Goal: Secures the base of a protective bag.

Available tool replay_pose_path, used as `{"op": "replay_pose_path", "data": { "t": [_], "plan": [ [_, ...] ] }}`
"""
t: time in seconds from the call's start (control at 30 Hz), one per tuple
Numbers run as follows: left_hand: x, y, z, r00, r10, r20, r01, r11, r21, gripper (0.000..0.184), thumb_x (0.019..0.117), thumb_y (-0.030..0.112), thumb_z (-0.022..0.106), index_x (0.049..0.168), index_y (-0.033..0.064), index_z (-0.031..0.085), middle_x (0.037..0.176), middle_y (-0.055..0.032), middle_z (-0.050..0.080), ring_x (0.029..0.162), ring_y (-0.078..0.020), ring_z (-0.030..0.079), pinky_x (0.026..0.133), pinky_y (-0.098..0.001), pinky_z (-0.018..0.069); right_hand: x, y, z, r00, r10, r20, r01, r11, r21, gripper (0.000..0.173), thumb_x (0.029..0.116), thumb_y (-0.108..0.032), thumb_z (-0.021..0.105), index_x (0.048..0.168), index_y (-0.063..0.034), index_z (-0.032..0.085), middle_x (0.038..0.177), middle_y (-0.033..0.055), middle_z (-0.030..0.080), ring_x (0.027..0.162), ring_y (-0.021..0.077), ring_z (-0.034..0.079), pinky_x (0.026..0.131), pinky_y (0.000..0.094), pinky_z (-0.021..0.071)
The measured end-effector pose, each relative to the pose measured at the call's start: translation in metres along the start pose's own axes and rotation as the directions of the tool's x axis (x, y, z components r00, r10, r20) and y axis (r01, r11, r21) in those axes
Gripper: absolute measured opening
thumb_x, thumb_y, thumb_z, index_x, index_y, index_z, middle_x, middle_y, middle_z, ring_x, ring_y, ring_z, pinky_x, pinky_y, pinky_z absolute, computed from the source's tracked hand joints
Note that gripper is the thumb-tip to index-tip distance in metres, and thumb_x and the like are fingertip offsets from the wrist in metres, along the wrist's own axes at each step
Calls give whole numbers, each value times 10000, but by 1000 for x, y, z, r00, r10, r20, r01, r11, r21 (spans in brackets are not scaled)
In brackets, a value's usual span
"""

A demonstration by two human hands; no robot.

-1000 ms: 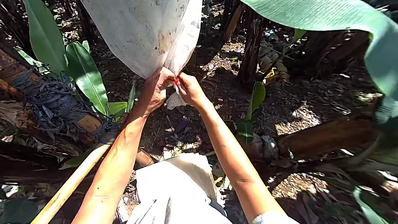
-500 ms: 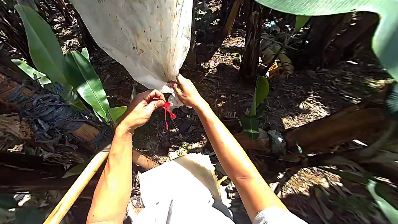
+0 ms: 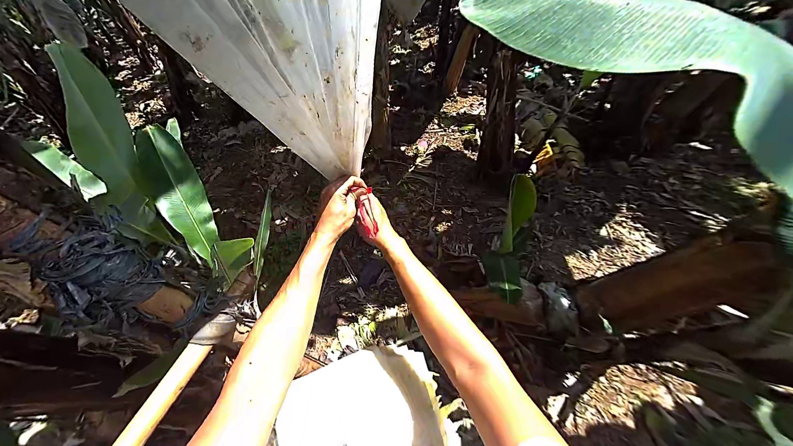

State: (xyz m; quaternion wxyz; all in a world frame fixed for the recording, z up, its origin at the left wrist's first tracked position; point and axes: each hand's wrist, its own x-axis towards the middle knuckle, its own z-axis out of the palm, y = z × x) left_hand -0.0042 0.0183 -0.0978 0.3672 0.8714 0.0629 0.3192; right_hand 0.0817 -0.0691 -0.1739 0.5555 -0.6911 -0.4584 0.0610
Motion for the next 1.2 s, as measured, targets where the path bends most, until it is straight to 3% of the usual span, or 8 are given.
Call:
{"op": "replay_pose_path", "data": {
  "t": [0.13, 0.23, 0.4, 0.6, 0.83, 1.1, 1.17, 1.2],
  "plan": [
    [16, -15, -2, 989, -89, -118, 94, 995, 36, 159, 1020, 124, 612, 1099, 28, 711, 1070, -125, 721, 983, -206, 699, 932, -432, 565, 4, 31, -33, 901, 160, 403, -138, 987, -84, 377, 1054, -215, 498, 1324, 23, 611, 1331, 223, 619, 1270, 330, 574, 1112, 494, 426],
    [21, -31, -3, 990, -41, -137, 52, 996, 73, 155, 998, 72, 615, 1083, 1, 724, 1086, -137, 726, 1018, -211, 701, 964, -421, 557, 20, 14, -75, 914, 299, 274, -346, 927, 145, 547, 1021, -210, 573, 1525, -47, 440, 1528, 193, 492, 1381, 301, 515, 1139, 483, 428],
    [21, -38, -1, 978, -142, -151, 166, 973, 158, 226, 987, 63, 580, 1144, -62, 684, 1135, -232, 698, 1107, -319, 673, 1005, -492, 524, 109, -75, -37, 986, 160, -49, -154, 982, 108, 1551, 532, -426, 988, 1648, -136, -51, 1465, 217, 534, 1290, 361, 582, 1050, 569, 504],
    [9, -46, -12, 982, -19, -187, 68, 964, 259, 470, 1057, 245, 386, 1084, -113, 689, 1054, -259, 715, 1050, -326, 699, 987, -444, 530, 145, -71, 16, 993, -65, 100, 52, 990, 130, 321, 973, -107, 640, 1266, 24, 648, 1163, 212, 704, 1108, 301, 678, 1015, 496, 526],
    [-34, -15, -53, 958, -44, -285, 73, 993, 90, 117, 978, 119, 662, 1003, 116, 776, 997, 1, 747, 1033, -131, 663, 969, -363, 523, 148, -52, 1, 993, -114, 19, 113, 992, 48, 225, 1008, -145, 605, 1136, 2, 717, 1049, 172, 740, 1027, 272, 709, 972, 471, 543],
    [30, 23, -41, 976, 97, -196, -144, 960, -242, 121, 976, 81, 681, 1084, 49, 726, 937, -32, 725, 707, -50, 644, 641, -196, 548, 86, -57, 38, 953, -65, -297, 153, 946, 285, 278, 956, -79, 601, 1156, 107, 649, 1039, 233, 695, 984, 265, 678, 913, 394, 532],
    [44, 91, -39, 952, 233, -197, -241, 970, -18, 145, 977, 17, 631, 1024, -108, 688, 892, -151, 712, 740, -79, 667, 689, -136, 521, 59, -56, 46, 953, -46, -300, 142, 941, 307, 351, 1058, -131, 500, 1263, 144, 572, 1165, 307, 654, 1077, 348, 659, 935, 400, 546],
    [48, 196, -52, 990, -127, -58, 134, 981, 139, 179, 992, -9, 601, 1073, -147, 683, 969, -193, 720, 841, -125, 682, 779, -159, 509, 49, -88, 27, 966, 226, -127, -154, 893, 423, 305, 1076, -124, 485, 1270, 97, 563, 1211, 278, 634, 1121, 347, 626, 962, 441, 515]
  ]
}}
